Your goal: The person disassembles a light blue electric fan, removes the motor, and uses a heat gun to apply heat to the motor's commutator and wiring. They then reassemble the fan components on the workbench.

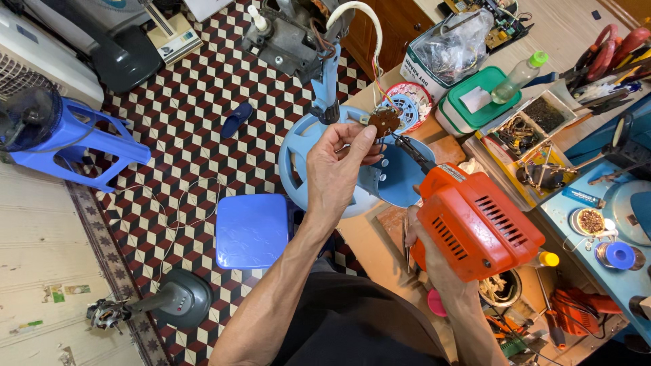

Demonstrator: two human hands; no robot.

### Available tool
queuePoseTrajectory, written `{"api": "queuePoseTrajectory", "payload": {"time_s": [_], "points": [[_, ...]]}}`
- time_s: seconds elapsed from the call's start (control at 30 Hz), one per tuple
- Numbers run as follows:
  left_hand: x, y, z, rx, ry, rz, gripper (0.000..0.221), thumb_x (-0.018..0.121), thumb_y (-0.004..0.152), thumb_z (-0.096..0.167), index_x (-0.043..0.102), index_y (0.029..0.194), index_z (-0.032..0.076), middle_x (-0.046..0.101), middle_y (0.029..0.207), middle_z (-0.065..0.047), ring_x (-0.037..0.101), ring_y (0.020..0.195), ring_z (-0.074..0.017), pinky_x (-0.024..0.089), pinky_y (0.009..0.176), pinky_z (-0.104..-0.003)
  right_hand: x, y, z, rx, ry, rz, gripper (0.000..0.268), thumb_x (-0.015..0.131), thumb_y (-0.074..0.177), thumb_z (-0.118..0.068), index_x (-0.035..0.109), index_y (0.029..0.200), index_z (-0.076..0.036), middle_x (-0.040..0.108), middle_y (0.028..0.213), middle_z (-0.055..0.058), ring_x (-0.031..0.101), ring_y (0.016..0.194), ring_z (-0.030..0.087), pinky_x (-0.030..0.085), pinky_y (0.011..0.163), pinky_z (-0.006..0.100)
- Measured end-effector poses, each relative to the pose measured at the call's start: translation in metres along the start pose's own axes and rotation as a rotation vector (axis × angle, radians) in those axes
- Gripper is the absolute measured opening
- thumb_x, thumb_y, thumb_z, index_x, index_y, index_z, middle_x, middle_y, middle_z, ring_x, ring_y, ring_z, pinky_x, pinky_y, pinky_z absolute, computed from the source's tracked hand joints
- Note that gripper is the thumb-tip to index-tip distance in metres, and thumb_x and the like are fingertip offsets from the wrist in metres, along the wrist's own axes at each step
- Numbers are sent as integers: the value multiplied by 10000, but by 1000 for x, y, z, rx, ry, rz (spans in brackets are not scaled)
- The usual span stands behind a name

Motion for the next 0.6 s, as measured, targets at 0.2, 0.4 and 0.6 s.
{"api": "queuePoseTrajectory", "payload": {"time_s": [0.2, 0.4, 0.6], "points": [[-1, 0, -1, 4, -9, 3, 246, 705, 983, 211, 653, 1038, -23, 708, 941, -92, 741, 856, -156, 653, 756, -294, 2, -1, -4, -16, -34, 20, 352, 700, 911, -47, 605, 1247, -8, 642, 813, 44, 641, 613, 113, 566, 562, 287], [-2, 1, -1, 3, -3, 8, 239, 703, 985, 212, 653, 1035, -17, 715, 926, -91, 739, 840, -148, 650, 739, -293, 2, 0, -4, -19, -59, 47, 335, 725, 911, -69, 607, 1220, -16, 651, 827, 42, 644, 604, 112, 568, 549, 288], [-3, 1, 0, -7, 9, 12, 243, 704, 984, 219, 654, 1030, -15, 728, 886, -94, 741, 803, -146, 649, 721, -290, 2, 0, -3, 2, -41, 54, 317, 731, 911, -97, 608, 1195, -28, 656, 860, 32, 635, 616, 106, 551, 559, 280]]}}
Point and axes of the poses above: each hand's wrist, its own y-axis towards the middle knuckle, its own x-axis out of the palm, z = x × y, the point moved 4 cm from there along y, towards the middle knuckle
